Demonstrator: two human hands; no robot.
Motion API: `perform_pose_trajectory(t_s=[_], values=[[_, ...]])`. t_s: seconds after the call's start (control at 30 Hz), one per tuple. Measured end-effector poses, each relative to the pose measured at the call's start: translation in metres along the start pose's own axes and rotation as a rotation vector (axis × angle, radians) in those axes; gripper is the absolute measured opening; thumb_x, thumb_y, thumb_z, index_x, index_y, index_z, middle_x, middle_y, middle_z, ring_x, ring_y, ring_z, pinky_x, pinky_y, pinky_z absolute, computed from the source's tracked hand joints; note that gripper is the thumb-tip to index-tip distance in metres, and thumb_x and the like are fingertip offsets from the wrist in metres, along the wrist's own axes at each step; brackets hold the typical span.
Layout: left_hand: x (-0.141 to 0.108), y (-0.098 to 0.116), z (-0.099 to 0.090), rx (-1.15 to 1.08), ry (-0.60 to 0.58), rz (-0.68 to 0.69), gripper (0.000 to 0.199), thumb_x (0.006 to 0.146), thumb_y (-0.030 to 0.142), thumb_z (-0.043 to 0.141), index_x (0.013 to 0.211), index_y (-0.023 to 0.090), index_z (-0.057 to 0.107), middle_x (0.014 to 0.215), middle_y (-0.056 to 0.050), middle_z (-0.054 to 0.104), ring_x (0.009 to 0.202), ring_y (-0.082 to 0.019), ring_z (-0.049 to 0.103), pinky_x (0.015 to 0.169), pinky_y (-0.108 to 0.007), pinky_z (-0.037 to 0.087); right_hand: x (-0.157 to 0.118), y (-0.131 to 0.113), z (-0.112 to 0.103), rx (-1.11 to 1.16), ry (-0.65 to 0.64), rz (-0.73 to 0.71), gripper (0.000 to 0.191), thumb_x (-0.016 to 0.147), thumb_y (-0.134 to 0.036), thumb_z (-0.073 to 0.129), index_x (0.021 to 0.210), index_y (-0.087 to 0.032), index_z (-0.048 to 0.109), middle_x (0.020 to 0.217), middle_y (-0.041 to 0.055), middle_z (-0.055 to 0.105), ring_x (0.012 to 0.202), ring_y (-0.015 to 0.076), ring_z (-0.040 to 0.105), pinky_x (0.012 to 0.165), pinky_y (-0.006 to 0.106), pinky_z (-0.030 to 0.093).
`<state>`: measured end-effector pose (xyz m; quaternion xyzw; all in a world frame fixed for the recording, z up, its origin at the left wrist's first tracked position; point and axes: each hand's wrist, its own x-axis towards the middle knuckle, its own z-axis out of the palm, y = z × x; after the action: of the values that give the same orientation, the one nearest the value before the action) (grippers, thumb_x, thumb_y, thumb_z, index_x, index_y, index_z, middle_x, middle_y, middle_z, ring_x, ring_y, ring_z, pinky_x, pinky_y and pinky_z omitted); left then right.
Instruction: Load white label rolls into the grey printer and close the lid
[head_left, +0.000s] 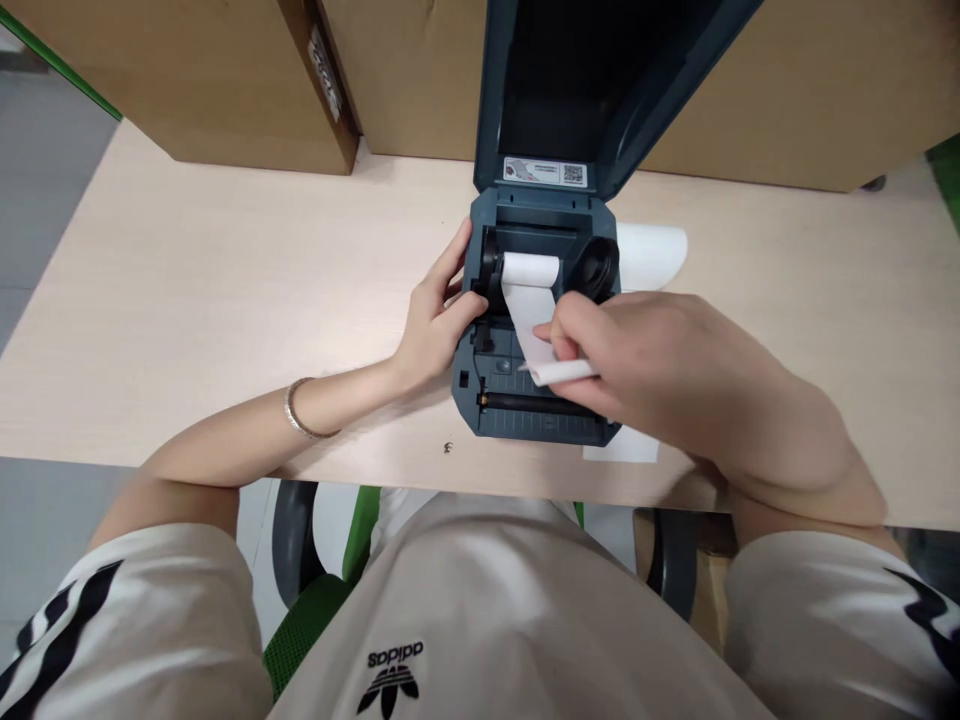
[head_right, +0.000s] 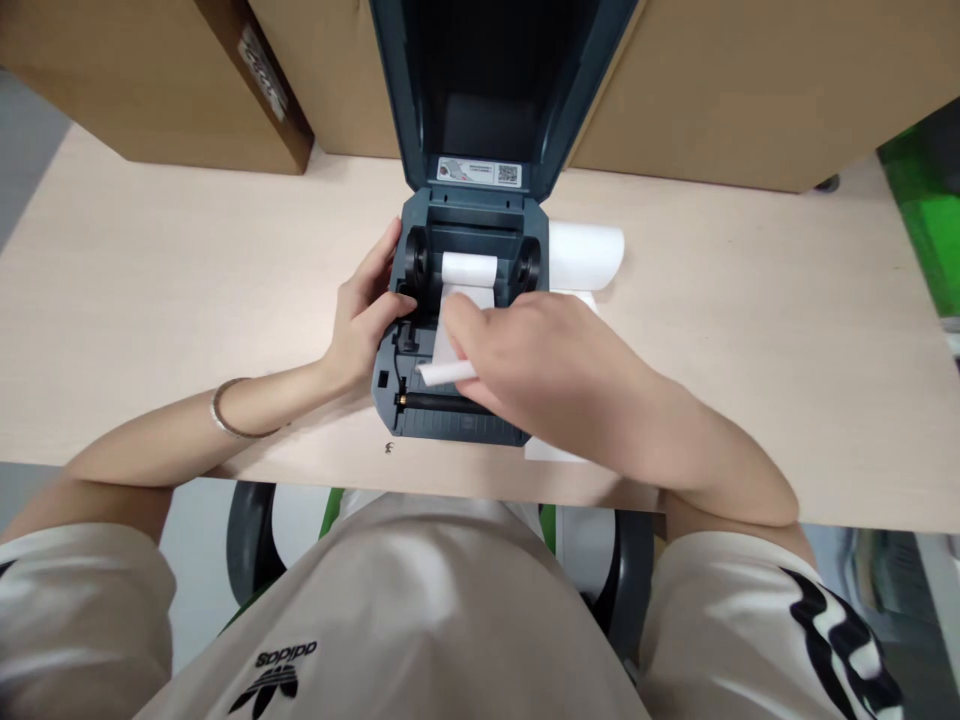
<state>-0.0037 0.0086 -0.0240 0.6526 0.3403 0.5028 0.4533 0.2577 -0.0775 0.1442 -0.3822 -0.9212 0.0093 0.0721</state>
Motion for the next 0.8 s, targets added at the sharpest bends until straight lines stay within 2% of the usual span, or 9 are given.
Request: perform_pose_trajectory(t_s=[0.1, 0.2, 0.3, 0.4, 0.5, 0.63, 0.7, 0.8], values=[[0.001, -0.002, 0.0, -0.007, -0.005, 0.006, 0.096, 0.101, 0.081, 0.084, 0.182, 0.037, 0.061, 0.191, -0.005, 0.065, 0.188, -0.051, 0.047, 0.158, -0.067, 0.039, -0.012, -0.017, -0.001, -0.095, 0.13, -0.078, 0.026, 0.095, -0.002, 0.069, 0.092, -0.025, 0.057, 0.073, 0.0006, 0.069, 0.062, 0.0208, 0.063, 0.065, 0.036, 0.041], [0.002, -0.006, -0.001, -0.01, -0.01, 0.021, 0.096, 0.1, 0.082, 0.084, 0.182, 0.038, 0.061, 0.19, -0.005, 0.066, 0.188, -0.051, 0.047, 0.158, -0.067, 0.04, -0.017, -0.031, -0.005, -0.114, 0.138, -0.199, 0.035, 0.098, 0.011, 0.058, 0.086, -0.022, 0.063, 0.079, 0.0028, 0.075, 0.065, 0.0159, 0.067, 0.069, 0.031, 0.053], [0.003, -0.008, -0.001, -0.003, -0.014, 0.025, 0.096, 0.099, 0.084, 0.084, 0.181, 0.04, 0.06, 0.19, -0.005, 0.065, 0.188, -0.051, 0.046, 0.157, -0.068, 0.04, -0.021, -0.042, -0.007, -0.155, 0.16, -0.277, 0.039, 0.11, 0.008, 0.055, 0.09, -0.02, 0.071, 0.079, 0.0034, 0.074, 0.071, 0.0161, 0.072, 0.069, 0.029, 0.057], [0.003, -0.008, -0.001, -0.008, -0.016, 0.022, 0.095, 0.096, 0.082, 0.086, 0.179, 0.044, 0.059, 0.192, -0.003, 0.063, 0.188, -0.05, 0.047, 0.156, -0.068, 0.042, -0.025, -0.05, -0.007, -0.197, 0.151, -0.246, 0.038, 0.113, 0.008, 0.056, 0.092, -0.019, 0.074, 0.084, 0.0053, 0.079, 0.073, 0.0153, 0.075, 0.06, 0.028, 0.053], [0.003, -0.007, -0.001, -0.025, -0.013, 0.022, 0.091, 0.097, 0.08, 0.086, 0.177, 0.046, 0.06, 0.193, -0.003, 0.061, 0.186, -0.048, 0.049, 0.155, -0.066, 0.045, -0.031, -0.052, -0.006, -0.204, 0.119, -0.252, 0.035, 0.114, 0.006, 0.056, 0.103, -0.015, 0.081, 0.103, 0.0106, 0.088, 0.08, 0.0151, 0.08, 0.057, 0.028, 0.052], [0.003, -0.005, 0.0, -0.024, -0.003, 0.02, 0.089, 0.097, 0.083, 0.086, 0.175, 0.047, 0.062, 0.193, -0.002, 0.06, 0.183, -0.046, 0.052, 0.152, -0.065, 0.05, -0.038, -0.05, -0.009, -0.137, 0.093, -0.293, 0.019, 0.119, -0.012, 0.067, 0.124, -0.013, 0.085, 0.13, 0.0145, 0.091, 0.104, 0.0211, 0.086, 0.063, 0.031, 0.059], [0.002, -0.006, 0.0, -0.014, -0.002, 0.031, 0.089, 0.097, 0.084, 0.086, 0.175, 0.047, 0.062, 0.193, -0.001, 0.059, 0.181, -0.045, 0.054, 0.15, -0.063, 0.052, -0.042, -0.052, -0.011, -0.045, 0.077, -0.32, 0.024, 0.119, -0.018, 0.07, 0.137, -0.013, 0.086, 0.13, 0.0119, 0.092, 0.106, 0.0217, 0.087, 0.068, 0.034, 0.063], [0.001, -0.007, 0.0, -0.008, -0.001, 0.044, 0.089, 0.1, 0.085, 0.083, 0.177, 0.047, 0.06, 0.194, -0.001, 0.058, 0.181, -0.045, 0.053, 0.152, -0.063, 0.051, -0.053, -0.062, -0.014, 0.088, -0.012, -0.27, 0.036, 0.113, -0.028, 0.078, 0.148, -0.028, 0.087, 0.123, 0.0062, 0.092, 0.105, 0.0245, 0.087, 0.084, 0.039, 0.071]])
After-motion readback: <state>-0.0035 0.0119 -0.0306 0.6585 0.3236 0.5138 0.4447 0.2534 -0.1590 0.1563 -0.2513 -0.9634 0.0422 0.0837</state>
